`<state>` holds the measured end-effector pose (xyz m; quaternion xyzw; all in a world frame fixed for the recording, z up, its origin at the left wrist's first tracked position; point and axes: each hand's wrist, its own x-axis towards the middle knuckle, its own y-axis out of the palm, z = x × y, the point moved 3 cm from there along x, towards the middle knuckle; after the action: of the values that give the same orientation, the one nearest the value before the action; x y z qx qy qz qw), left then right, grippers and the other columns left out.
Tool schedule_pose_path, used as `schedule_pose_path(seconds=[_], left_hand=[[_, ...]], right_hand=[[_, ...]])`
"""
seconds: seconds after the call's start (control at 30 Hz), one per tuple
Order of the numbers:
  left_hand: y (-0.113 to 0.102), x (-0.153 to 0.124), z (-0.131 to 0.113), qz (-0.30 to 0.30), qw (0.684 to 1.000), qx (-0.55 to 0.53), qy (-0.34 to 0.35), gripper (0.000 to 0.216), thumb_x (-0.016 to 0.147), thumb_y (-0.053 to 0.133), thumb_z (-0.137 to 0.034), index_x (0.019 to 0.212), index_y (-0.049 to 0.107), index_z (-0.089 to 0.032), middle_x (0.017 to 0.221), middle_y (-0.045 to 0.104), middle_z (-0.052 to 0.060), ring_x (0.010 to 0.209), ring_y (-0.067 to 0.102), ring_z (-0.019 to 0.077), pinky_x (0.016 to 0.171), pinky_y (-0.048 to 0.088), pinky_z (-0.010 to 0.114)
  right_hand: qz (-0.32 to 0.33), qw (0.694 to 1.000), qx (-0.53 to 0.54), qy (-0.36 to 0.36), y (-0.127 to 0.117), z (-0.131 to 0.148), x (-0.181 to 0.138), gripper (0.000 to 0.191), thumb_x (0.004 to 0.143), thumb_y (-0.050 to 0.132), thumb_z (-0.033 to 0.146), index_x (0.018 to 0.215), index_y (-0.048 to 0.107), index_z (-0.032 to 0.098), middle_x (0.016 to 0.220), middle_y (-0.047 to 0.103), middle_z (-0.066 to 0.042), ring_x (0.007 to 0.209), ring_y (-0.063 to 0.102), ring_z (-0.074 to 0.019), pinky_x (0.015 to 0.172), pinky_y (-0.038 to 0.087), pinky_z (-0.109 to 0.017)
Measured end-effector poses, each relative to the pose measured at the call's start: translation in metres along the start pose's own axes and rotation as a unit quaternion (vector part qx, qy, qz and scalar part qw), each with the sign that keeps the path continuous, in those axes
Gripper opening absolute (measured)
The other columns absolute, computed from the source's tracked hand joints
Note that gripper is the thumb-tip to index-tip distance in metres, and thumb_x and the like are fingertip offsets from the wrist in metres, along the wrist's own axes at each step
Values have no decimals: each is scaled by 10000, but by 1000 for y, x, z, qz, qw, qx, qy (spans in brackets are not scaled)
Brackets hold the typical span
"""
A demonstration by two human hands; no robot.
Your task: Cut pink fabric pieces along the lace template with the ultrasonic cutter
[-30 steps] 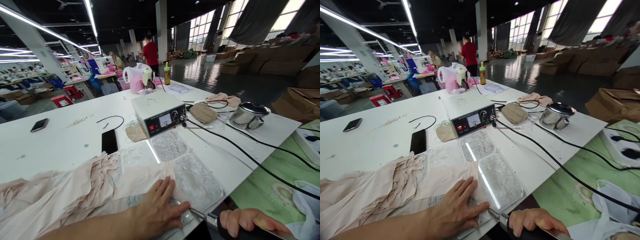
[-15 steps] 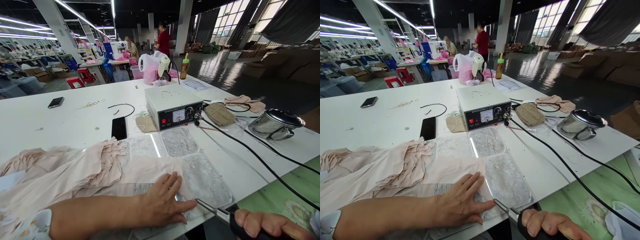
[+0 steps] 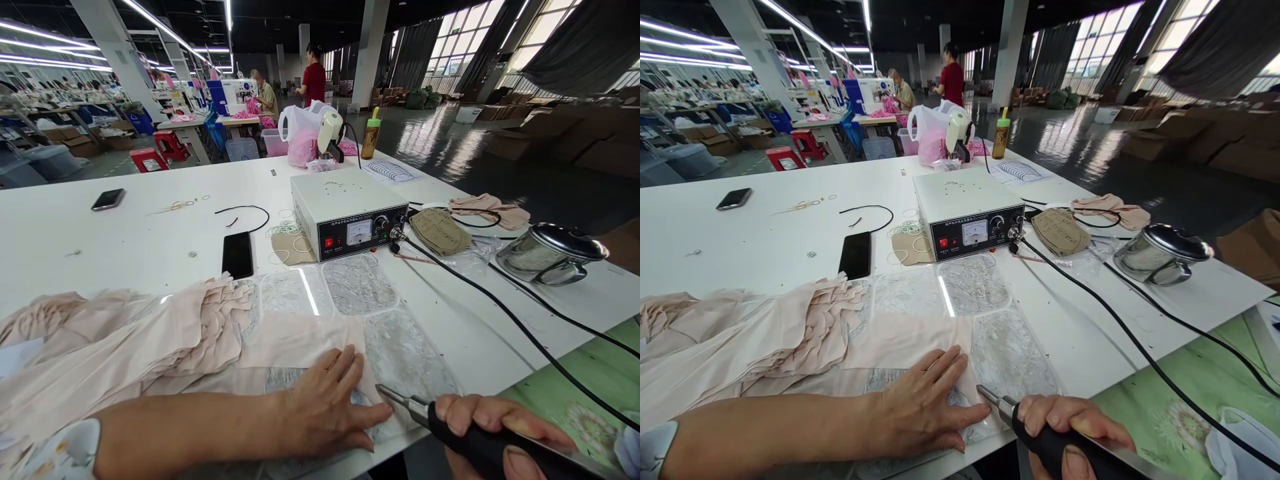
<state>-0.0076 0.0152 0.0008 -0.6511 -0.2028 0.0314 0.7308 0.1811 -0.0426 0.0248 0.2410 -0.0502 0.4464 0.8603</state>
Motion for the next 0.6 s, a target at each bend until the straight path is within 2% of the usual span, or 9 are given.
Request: schedule_pose_path(seconds=[0.1, 0.37, 0.5, 0.6], left_hand=[[-1, 0, 0, -6, 1000, 0, 0, 505, 930, 414, -631, 1334, 428, -328, 1236, 539, 166, 1199, 500, 349, 939, 390, 428], [-2, 2, -1, 7, 1000, 8, 8, 521, 916, 430, -641, 1332, 427, -327, 1231, 538, 175, 1179, 518, 356, 909, 413, 422], [-3, 2, 0, 8, 1000, 9, 8, 525, 913, 430, -645, 1326, 435, -322, 1234, 536, 179, 1182, 514, 359, 910, 417, 428], [-2, 1, 0, 4, 1000, 8, 8, 527, 913, 426, -648, 1325, 441, -320, 1242, 533, 183, 1187, 509, 363, 920, 414, 440]], right_hand=[[7, 1000, 4, -12, 0, -2, 1, 202, 735, 706, 317, 719, 525, 230, 624, 493, 33, 470, 532, -143, 479, 549, -390], [-67, 997, -2, -38, 18, 1, -4, 176, 791, 624, 316, 739, 490, 215, 664, 444, 41, 480, 479, -99, 474, 519, -311], [-15, 1000, 12, -22, 17, -6, 1, 161, 767, 624, 293, 719, 501, 201, 639, 476, 34, 500, 506, -116, 530, 539, -350], [-3, 999, 26, -28, 14, -12, 3, 141, 765, 620, 271, 727, 504, 200, 653, 479, 35, 518, 514, -120, 554, 547, -369]])
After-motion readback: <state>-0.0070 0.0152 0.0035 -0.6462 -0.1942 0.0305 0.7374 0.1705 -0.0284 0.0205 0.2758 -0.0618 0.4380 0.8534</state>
